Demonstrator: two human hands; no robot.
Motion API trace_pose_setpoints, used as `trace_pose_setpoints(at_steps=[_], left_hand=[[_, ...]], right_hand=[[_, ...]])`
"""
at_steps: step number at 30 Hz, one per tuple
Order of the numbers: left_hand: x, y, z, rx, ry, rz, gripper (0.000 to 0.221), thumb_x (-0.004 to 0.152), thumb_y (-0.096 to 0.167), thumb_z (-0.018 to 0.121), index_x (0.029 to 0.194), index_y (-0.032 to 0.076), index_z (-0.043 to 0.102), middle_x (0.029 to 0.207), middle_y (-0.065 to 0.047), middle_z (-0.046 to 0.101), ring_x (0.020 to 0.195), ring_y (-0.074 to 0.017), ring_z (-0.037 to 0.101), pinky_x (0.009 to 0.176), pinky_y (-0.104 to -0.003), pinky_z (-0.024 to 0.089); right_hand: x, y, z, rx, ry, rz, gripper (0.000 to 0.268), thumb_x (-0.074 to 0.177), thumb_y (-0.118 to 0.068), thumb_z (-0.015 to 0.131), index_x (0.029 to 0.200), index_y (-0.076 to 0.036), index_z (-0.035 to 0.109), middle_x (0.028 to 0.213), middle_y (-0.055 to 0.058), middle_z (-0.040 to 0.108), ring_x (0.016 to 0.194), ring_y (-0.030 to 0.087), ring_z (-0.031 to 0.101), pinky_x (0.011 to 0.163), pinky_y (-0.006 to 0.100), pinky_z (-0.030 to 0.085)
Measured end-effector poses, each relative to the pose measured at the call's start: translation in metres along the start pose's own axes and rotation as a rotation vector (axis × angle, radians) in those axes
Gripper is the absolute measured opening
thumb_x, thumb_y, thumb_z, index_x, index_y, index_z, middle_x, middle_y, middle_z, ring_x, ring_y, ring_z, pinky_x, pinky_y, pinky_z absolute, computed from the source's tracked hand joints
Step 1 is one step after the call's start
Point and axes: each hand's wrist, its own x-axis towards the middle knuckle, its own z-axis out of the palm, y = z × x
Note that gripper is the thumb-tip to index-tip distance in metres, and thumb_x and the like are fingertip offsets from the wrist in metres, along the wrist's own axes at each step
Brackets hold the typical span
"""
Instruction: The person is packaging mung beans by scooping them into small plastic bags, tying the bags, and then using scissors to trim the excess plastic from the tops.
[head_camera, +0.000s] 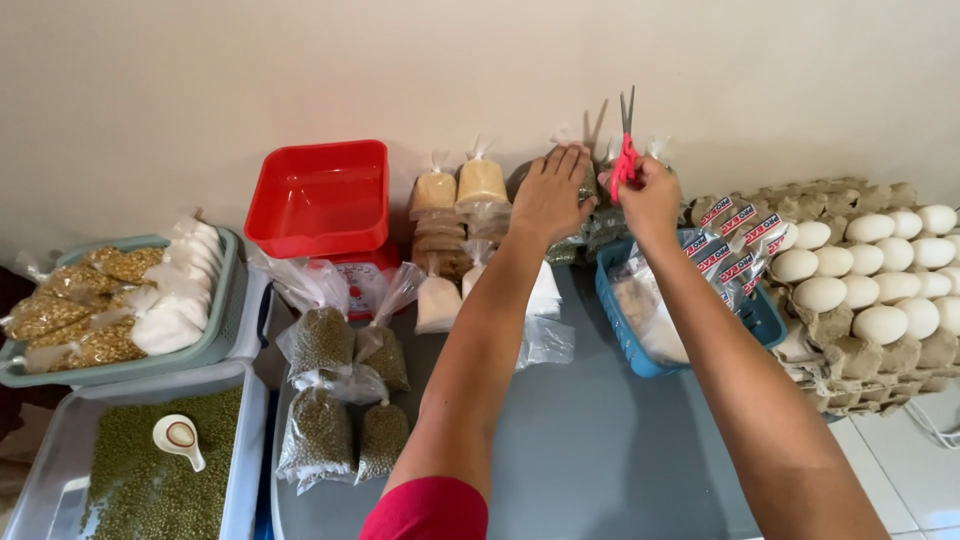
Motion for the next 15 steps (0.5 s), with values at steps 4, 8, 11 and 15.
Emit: trace_pose_setpoints(at_steps=[4, 8, 11, 15], left_hand=[[-0.006, 0.0, -0.019, 0.074, 0.032, 0.024, 0.08, 0.102, 0.063, 0.032, 0.16, 0.009, 0.03, 0.165, -0.011, 0.027, 0.151, -0.0301, 0.022, 0.12, -0.044, 0.02], [-0.005, 0.001, 0.002, 0.106, 0.24, 0.031, 0.084, 0.094, 0.062, 0.046, 0.157, 0.008, 0.036, 0.147, -0.012, 0.041, 0.13, -0.0295, 0.038, 0.107, -0.044, 0.031], [-0.008, 0.002, 0.002, 0.062, 0.332, 0.024, 0.08, 0.094, 0.055, 0.053, 0.156, 0.008, 0.036, 0.138, -0.011, 0.047, 0.125, -0.0283, 0.043, 0.102, -0.043, 0.035], [-0.021, 0.003, -0.002, 0.041, 0.38, 0.037, 0.076, 0.097, 0.053, 0.062, 0.154, 0.01, 0.035, 0.139, -0.011, 0.048, 0.133, -0.0272, 0.041, 0.105, -0.041, 0.035]], right_hand=[[-0.003, -0.002, 0.001, 0.03, -0.002, -0.015, 0.032, 0.086, -0.029, 0.087, 0.1, -0.007, 0.069, 0.093, 0.016, 0.075, 0.091, 0.033, 0.073, 0.076, 0.039, 0.057], [-0.009, -0.002, -0.004, -0.028, -0.024, -0.027, 0.031, 0.085, -0.026, 0.084, 0.104, -0.007, 0.068, 0.092, 0.017, 0.074, 0.091, 0.036, 0.073, 0.077, 0.042, 0.056], [-0.006, 0.0, -0.005, -0.027, -0.026, -0.031, 0.035, 0.084, -0.029, 0.085, 0.104, -0.008, 0.067, 0.091, 0.016, 0.074, 0.09, 0.034, 0.073, 0.077, 0.04, 0.056], [-0.006, 0.008, -0.006, -0.016, -0.016, -0.014, 0.034, 0.085, -0.03, 0.085, 0.105, -0.01, 0.067, 0.091, 0.015, 0.074, 0.089, 0.031, 0.073, 0.078, 0.037, 0.056]])
